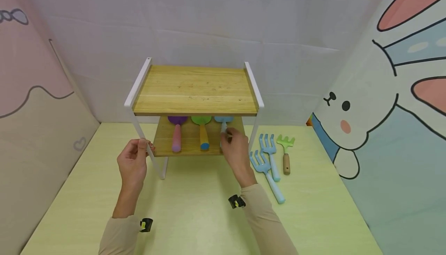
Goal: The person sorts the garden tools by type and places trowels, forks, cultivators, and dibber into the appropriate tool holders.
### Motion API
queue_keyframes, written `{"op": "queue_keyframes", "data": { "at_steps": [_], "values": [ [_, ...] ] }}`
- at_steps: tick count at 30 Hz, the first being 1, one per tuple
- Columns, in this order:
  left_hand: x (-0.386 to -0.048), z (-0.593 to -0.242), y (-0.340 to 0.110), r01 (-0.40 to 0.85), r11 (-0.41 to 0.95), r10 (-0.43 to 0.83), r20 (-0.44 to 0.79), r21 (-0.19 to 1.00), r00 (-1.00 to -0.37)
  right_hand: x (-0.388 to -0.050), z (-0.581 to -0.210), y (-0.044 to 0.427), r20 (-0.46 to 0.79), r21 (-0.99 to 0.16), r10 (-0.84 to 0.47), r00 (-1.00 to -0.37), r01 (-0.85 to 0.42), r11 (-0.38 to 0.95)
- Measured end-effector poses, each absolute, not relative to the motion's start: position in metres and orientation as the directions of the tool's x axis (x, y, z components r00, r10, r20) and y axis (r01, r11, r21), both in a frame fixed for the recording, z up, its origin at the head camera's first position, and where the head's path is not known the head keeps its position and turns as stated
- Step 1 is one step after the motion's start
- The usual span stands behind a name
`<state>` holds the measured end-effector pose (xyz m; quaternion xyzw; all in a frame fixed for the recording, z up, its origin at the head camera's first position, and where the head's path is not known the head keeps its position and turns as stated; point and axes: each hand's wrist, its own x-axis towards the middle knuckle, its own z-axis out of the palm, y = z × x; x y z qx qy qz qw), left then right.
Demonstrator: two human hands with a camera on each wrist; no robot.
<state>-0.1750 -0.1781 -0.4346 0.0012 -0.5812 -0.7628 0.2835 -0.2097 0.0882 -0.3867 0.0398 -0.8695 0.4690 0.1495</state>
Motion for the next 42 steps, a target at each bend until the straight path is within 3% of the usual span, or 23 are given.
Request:
{"op": "queue_keyframes", "data": {
  "at_steps": [21, 31, 42],
  "values": [
    [-0.177, -0.436, -0.178, 0.449, -0.18, -0.423, 0.344, 0.875, -0.839, -0.204, -0.396, 0.091, 0.368, -0.758, 0.068, -0.927, -0.257, 0.599],
    [-0.176, -0.435, -0.178, 0.449, -0.182, -0.43, 0.34, 0.875, -0.836, -0.189, -0.396, 0.089, 0.504, -0.696, 0.014, -0.863, -0.397, 0.599],
    [-0.176, -0.435, -0.178, 0.444, -0.179, -0.432, 0.336, 0.878, -0.837, -0.176, -0.401, 0.094, 0.53, -0.705, -0.002, -0.848, -0.441, 0.555]
  ]
}}
